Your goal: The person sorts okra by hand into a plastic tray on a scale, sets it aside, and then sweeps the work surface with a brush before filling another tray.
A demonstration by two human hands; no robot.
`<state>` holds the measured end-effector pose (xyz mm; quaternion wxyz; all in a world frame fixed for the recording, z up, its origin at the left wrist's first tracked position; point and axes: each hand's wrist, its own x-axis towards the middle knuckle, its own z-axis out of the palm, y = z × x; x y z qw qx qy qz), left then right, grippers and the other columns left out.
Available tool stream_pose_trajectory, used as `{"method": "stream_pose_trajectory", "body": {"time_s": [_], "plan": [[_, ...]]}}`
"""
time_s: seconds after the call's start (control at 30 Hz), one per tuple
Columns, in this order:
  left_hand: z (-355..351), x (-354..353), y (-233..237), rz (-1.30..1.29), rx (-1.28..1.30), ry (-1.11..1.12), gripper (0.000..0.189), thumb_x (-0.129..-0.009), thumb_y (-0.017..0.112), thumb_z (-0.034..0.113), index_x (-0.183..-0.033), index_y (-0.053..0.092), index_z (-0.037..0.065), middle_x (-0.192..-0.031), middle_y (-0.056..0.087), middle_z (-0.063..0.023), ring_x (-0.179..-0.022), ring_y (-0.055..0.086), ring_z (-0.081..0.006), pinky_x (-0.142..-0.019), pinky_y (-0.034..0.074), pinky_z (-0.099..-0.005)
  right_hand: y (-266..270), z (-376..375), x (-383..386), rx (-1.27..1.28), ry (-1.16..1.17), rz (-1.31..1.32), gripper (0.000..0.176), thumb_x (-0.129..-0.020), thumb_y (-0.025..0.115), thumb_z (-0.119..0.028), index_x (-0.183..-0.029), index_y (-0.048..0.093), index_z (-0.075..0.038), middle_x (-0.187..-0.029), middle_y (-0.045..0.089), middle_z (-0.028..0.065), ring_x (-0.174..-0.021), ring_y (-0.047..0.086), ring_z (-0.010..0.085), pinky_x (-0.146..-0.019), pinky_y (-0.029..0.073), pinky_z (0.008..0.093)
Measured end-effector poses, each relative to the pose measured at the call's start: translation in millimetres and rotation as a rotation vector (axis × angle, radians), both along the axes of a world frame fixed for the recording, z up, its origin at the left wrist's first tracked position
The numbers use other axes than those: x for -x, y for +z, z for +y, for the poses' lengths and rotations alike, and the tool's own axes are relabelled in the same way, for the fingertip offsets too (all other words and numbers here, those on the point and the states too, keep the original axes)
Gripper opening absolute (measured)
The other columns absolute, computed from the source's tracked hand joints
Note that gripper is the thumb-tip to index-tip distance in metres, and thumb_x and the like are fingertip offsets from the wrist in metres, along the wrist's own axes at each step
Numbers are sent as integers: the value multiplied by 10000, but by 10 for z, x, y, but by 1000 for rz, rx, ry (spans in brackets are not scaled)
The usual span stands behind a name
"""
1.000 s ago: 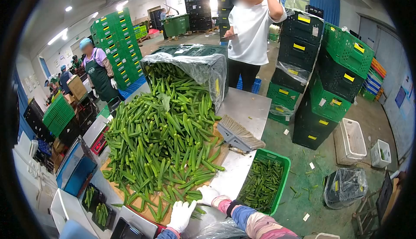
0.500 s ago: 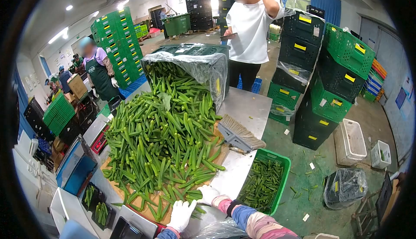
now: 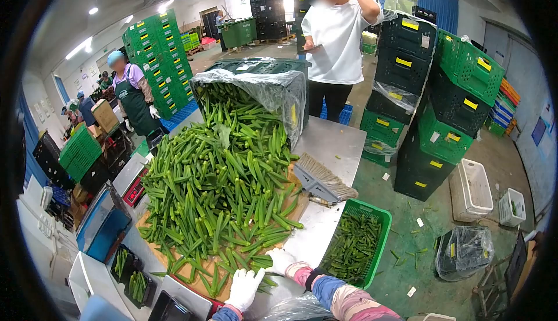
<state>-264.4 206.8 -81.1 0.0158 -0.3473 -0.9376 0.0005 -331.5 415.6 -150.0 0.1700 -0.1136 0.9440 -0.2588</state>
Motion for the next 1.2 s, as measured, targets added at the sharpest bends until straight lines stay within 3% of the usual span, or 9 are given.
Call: {"method": "stream_pose_trajectory", "body": {"time_s": [1.2], "plan": [[-18, 0, -73, -7, -22, -1, 537, -900, 500, 108, -1436, 497, 145, -1055, 590, -129, -1011, 544, -334, -1012, 399, -539, -14, 11, 0, 13, 5, 9, 716, -777, 779, -504, -1346, 569, -123, -1222, 603, 196, -1177, 575, 371, -1021, 446, 478]]}}
